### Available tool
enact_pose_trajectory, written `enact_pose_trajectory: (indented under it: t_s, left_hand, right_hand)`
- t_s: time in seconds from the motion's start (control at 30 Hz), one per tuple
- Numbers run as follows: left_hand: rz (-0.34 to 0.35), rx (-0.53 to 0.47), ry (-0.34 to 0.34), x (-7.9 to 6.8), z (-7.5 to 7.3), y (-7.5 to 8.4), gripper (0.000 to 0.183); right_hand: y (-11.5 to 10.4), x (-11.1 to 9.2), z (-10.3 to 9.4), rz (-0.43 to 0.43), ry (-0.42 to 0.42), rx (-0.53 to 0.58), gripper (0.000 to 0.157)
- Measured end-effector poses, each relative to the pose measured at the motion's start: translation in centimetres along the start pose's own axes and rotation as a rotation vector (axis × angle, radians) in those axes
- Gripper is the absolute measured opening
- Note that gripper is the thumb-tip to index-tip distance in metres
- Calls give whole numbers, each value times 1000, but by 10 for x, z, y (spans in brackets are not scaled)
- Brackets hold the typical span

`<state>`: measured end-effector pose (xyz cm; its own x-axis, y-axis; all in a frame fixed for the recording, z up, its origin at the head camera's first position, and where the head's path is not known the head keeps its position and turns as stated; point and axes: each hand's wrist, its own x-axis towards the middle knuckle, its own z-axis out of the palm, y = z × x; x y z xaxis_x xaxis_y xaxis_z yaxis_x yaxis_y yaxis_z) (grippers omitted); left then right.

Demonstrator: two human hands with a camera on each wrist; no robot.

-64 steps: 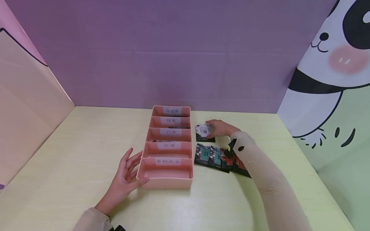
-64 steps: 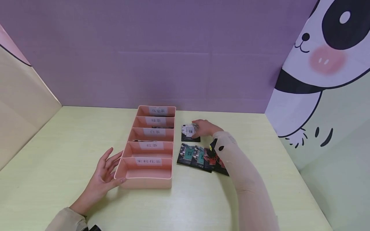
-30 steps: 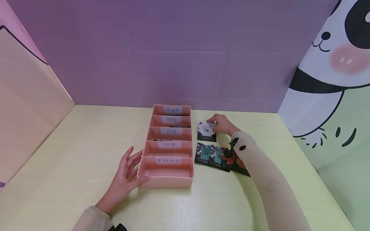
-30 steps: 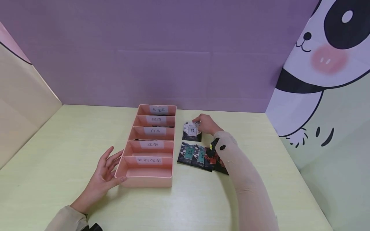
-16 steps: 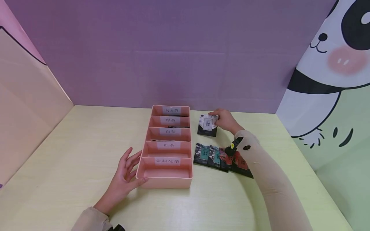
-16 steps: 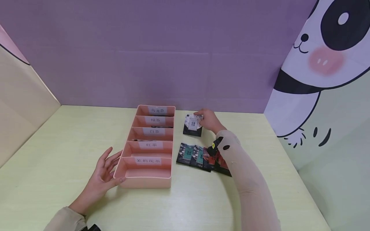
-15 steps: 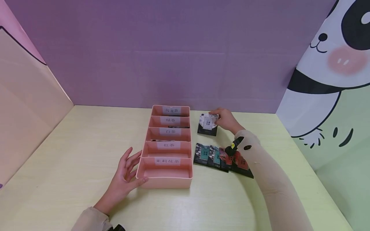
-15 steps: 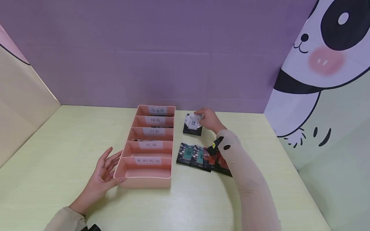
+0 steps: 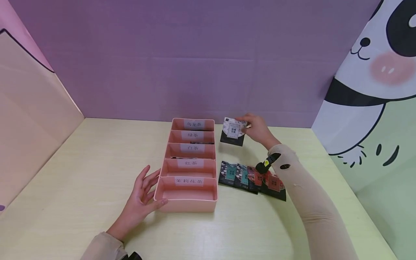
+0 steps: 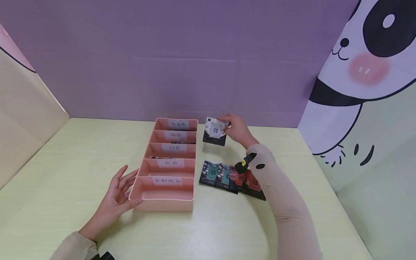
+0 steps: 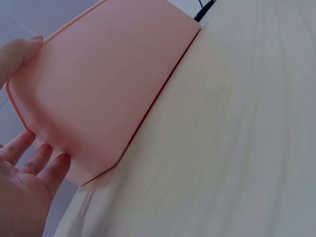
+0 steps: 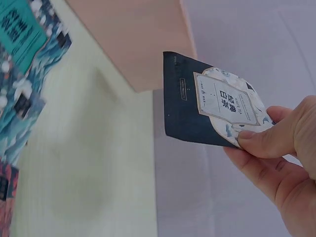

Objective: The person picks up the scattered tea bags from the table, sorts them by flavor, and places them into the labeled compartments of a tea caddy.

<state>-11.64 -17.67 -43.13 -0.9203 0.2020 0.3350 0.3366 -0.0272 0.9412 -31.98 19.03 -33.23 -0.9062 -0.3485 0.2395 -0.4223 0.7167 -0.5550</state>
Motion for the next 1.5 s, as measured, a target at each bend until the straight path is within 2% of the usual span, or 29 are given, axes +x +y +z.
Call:
enact_pose_trajectory:
  t_s: [0.23,0.47,0.6,0.87,1.1,1.27,1.5]
  left_hand:
    - [-21,18,3,0,-1,1,105]
    - [-28,20,-1,0,-1,0,105]
    - [-23,15,-1,0,-1,1,105]
    - [-37,25,-2,1,-2,-1,104]
    - [-19,12,0,1,-2,0,104]
    - [-17,13,4,1,-2,0,104]
    - [-2,5,2,0,-4,-1,104]
  right_hand:
    - [-21,-5,-6,-30,36,67,47]
    - [-42,-10,-7,-146,71,76,45]
    - [-52,-13,-5,-185,75,92,44]
    - [-70,-18,8,-289,94,128,43]
    - [-73,-21,32,-457,133,207,41]
    - [-72,-24,47,-526,92,186,39]
    - [-69,-27,60,-692,0,152,33]
